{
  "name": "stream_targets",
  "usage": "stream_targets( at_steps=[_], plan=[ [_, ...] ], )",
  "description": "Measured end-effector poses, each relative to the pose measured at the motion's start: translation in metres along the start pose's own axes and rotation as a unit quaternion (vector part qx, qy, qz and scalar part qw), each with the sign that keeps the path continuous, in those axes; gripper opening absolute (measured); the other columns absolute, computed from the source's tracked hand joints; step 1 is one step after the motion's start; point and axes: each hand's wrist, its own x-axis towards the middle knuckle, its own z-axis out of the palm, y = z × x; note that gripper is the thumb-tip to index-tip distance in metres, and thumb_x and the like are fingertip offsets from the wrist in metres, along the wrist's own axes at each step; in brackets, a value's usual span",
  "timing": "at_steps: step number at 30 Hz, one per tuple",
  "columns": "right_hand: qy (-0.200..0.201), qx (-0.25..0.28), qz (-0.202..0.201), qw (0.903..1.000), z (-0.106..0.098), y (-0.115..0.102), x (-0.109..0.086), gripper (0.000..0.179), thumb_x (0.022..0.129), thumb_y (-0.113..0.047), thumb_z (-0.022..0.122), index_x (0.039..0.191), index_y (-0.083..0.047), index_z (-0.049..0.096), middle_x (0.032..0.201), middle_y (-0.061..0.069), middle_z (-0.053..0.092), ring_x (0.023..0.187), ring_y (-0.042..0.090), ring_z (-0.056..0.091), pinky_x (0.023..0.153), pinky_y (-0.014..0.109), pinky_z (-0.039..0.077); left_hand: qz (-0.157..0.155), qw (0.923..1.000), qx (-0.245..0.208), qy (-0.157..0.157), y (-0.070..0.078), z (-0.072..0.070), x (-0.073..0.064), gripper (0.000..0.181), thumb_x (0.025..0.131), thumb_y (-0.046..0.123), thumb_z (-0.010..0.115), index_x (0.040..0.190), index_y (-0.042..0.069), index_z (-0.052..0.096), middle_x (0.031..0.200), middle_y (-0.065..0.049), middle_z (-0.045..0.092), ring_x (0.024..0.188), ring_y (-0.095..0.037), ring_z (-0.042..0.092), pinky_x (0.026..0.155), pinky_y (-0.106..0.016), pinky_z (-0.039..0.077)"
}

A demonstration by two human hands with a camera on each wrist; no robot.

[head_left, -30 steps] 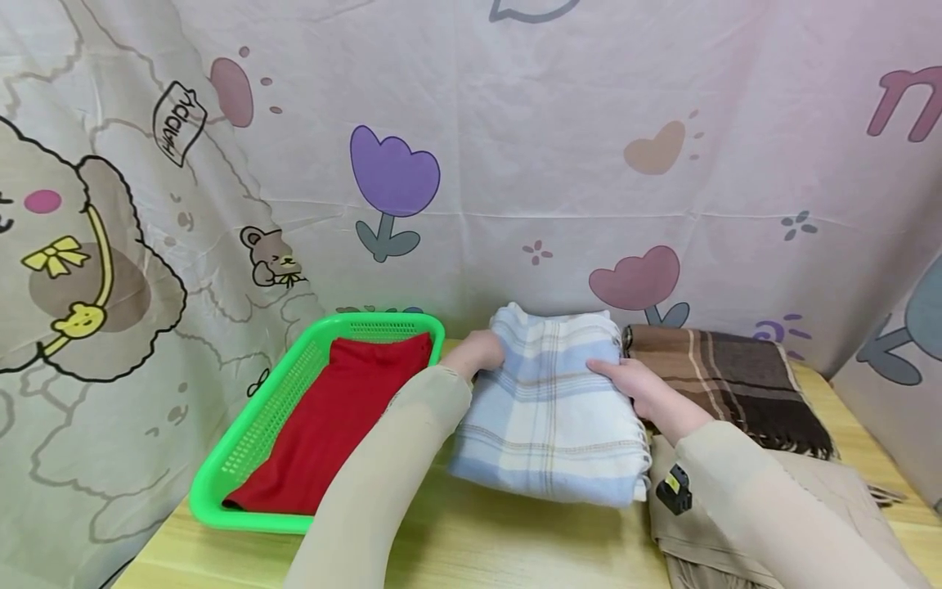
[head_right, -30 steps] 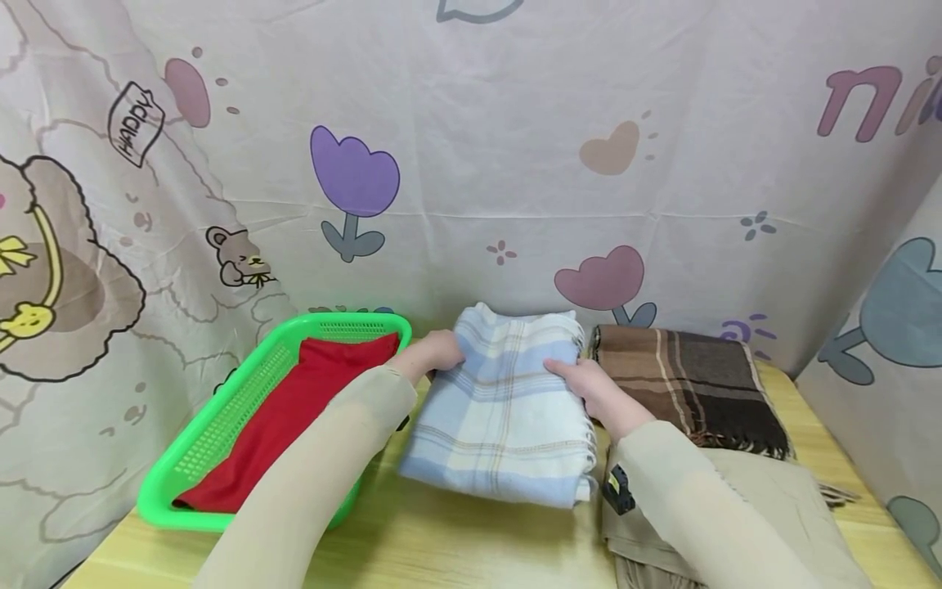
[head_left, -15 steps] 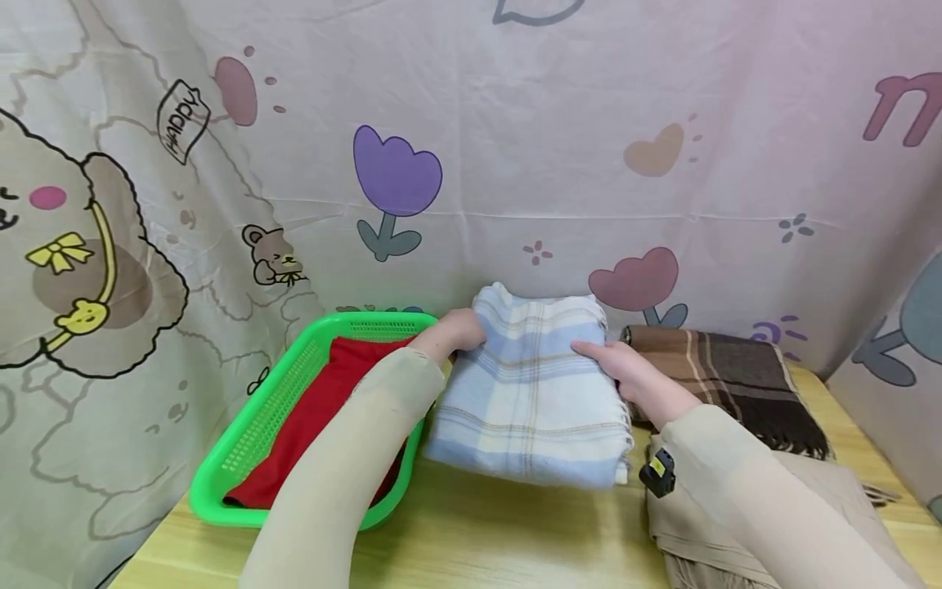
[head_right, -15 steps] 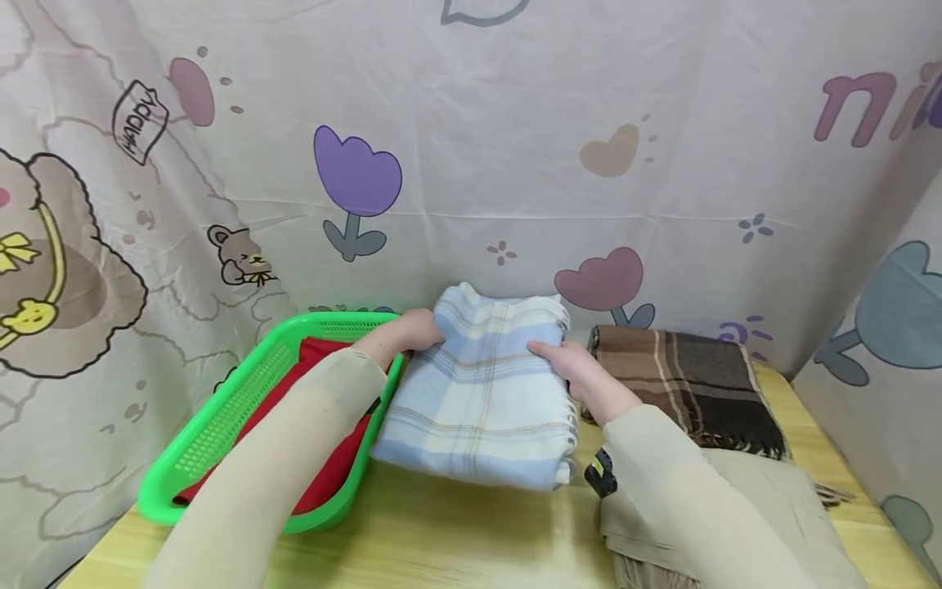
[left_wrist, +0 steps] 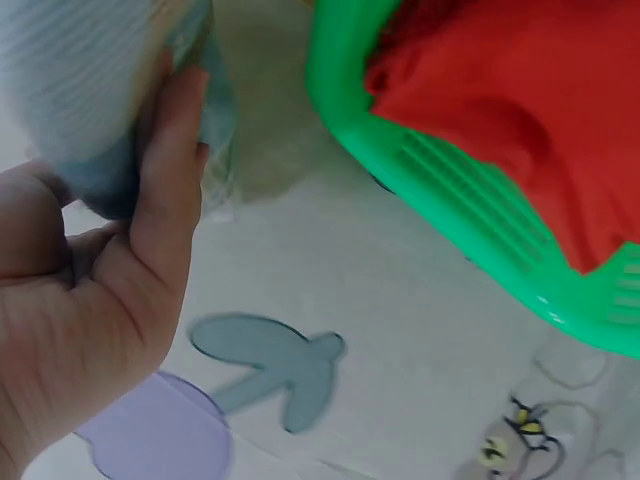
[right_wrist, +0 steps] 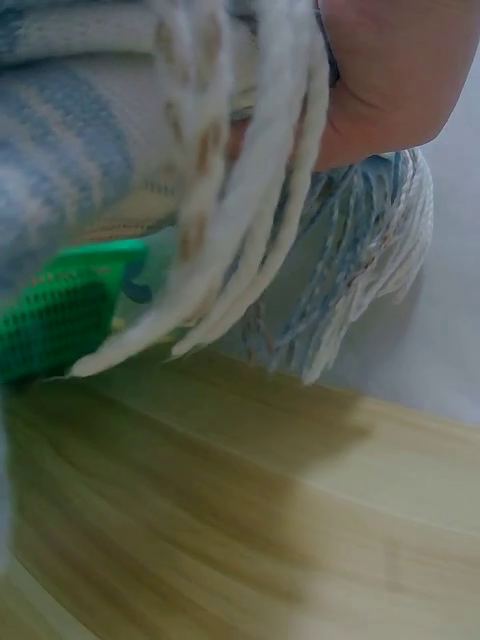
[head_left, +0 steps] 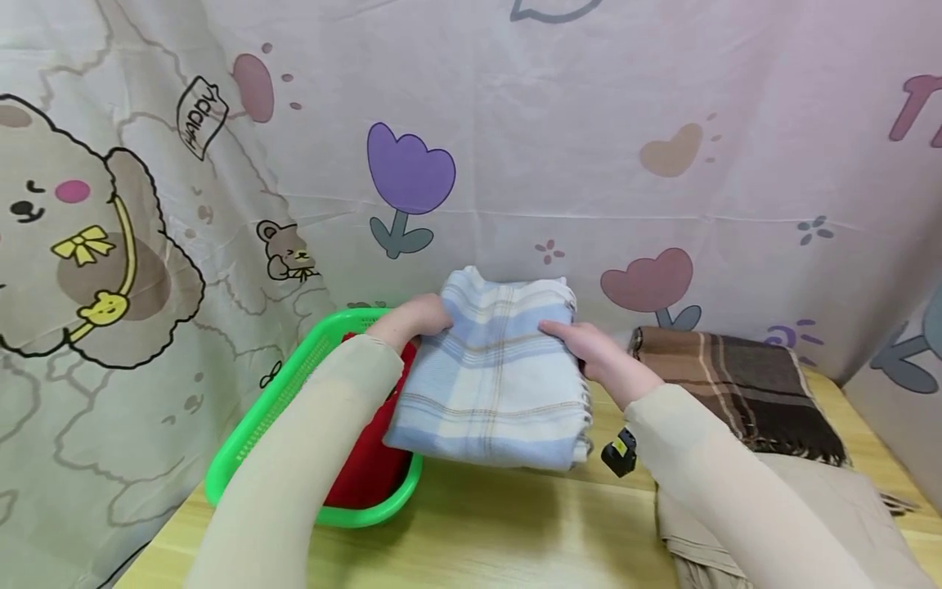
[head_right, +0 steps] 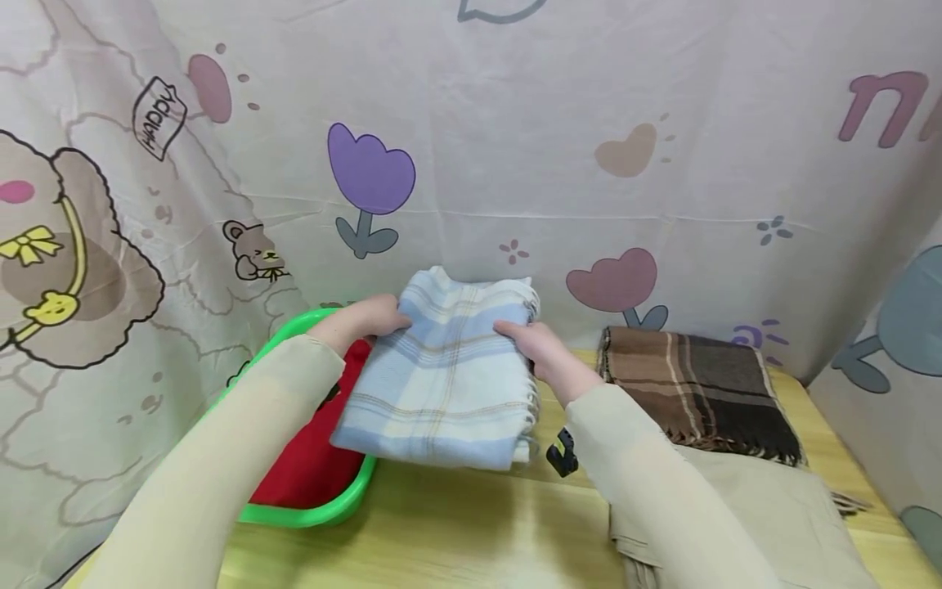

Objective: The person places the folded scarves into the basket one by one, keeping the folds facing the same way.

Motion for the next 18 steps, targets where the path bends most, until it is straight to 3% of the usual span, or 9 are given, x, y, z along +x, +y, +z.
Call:
stream_targets(
  at_steps=[2, 3, 6, 10, 13, 15, 18],
  plan=[
    [0.000, 0.023, 0.004, 0.9997, 0.008, -0.005, 0.002, 0.060, 0.094, -0.034, 0.050, 0.136, 0.004, 0.032, 0.115, 0.010, 0.051, 0.091, 0.015, 0.056, 0.089, 0.033, 0.047, -0.016, 0.9995, -0.024, -0.010, 0.002, -0.012, -0.021, 0.030, 0.091, 0.016, 0.046, 0.108, -0.007, 0.052, 0.103, -0.018, 0.056, 0.080, -0.027, 0.059, 0.064, -0.040, 0.055],
    [-0.001, 0.034, 0.006, 0.9994, 0.012, -0.007, 0.003, 0.059, 0.094, -0.033, 0.051, 0.136, 0.003, 0.032, 0.118, 0.011, 0.050, 0.092, 0.016, 0.056, 0.090, 0.033, 0.047, -0.008, 0.9994, -0.032, -0.008, -0.002, -0.015, -0.025, 0.029, 0.090, 0.016, 0.046, 0.105, -0.008, 0.052, 0.098, -0.017, 0.056, 0.077, -0.026, 0.059, 0.061, -0.039, 0.055],
    [0.003, 0.056, 0.009, 0.9984, 0.025, -0.015, 0.005, 0.057, 0.092, -0.029, 0.052, 0.137, 0.001, 0.032, 0.124, 0.012, 0.048, 0.095, 0.017, 0.055, 0.092, 0.033, 0.047, -0.012, 0.9989, -0.045, -0.007, -0.015, -0.020, -0.030, 0.029, 0.090, 0.016, 0.046, 0.104, -0.009, 0.051, 0.097, -0.018, 0.056, 0.078, -0.025, 0.060, 0.062, -0.037, 0.055],
    [0.003, 0.071, 0.005, 0.9975, 0.048, -0.021, 0.009, 0.056, 0.090, -0.024, 0.053, 0.136, 0.002, 0.034, 0.127, 0.015, 0.048, 0.098, 0.019, 0.055, 0.095, 0.034, 0.046, -0.033, 0.9992, -0.021, -0.006, -0.029, -0.028, -0.037, 0.031, 0.090, 0.015, 0.046, 0.107, -0.010, 0.051, 0.106, -0.021, 0.057, 0.084, -0.028, 0.062, 0.067, -0.040, 0.055],
    [-0.005, 0.088, -0.005, 0.9961, 0.068, -0.023, 0.013, 0.054, 0.087, -0.017, 0.054, 0.133, 0.005, 0.037, 0.128, 0.016, 0.048, 0.101, 0.021, 0.054, 0.098, 0.036, 0.044, -0.027, 0.9994, 0.020, 0.005, -0.054, -0.030, -0.024, 0.031, 0.089, 0.017, 0.048, 0.103, -0.010, 0.053, 0.104, -0.022, 0.057, 0.081, -0.029, 0.062, 0.065, -0.041, 0.055],
    [-0.012, 0.091, -0.014, 0.9957, 0.084, -0.023, 0.016, 0.051, 0.085, -0.013, 0.054, 0.130, 0.007, 0.040, 0.127, 0.018, 0.050, 0.102, 0.023, 0.054, 0.098, 0.037, 0.044, -0.004, 0.9985, 0.045, 0.030, -0.085, -0.025, -0.002, 0.030, 0.086, 0.019, 0.048, 0.094, -0.009, 0.055, 0.094, -0.022, 0.058, 0.072, -0.027, 0.058, 0.059, -0.038, 0.052],
    [-0.017, 0.075, -0.027, 0.9966, 0.107, -0.022, 0.018, 0.047, 0.084, -0.010, 0.055, 0.127, 0.007, 0.044, 0.126, 0.020, 0.052, 0.101, 0.025, 0.055, 0.095, 0.037, 0.046, -0.009, 0.9972, 0.068, 0.031, -0.128, -0.020, 0.026, 0.030, 0.086, 0.021, 0.049, 0.093, -0.007, 0.057, 0.092, -0.021, 0.057, 0.072, -0.029, 0.055, 0.061, -0.039, 0.050]
  ],
)
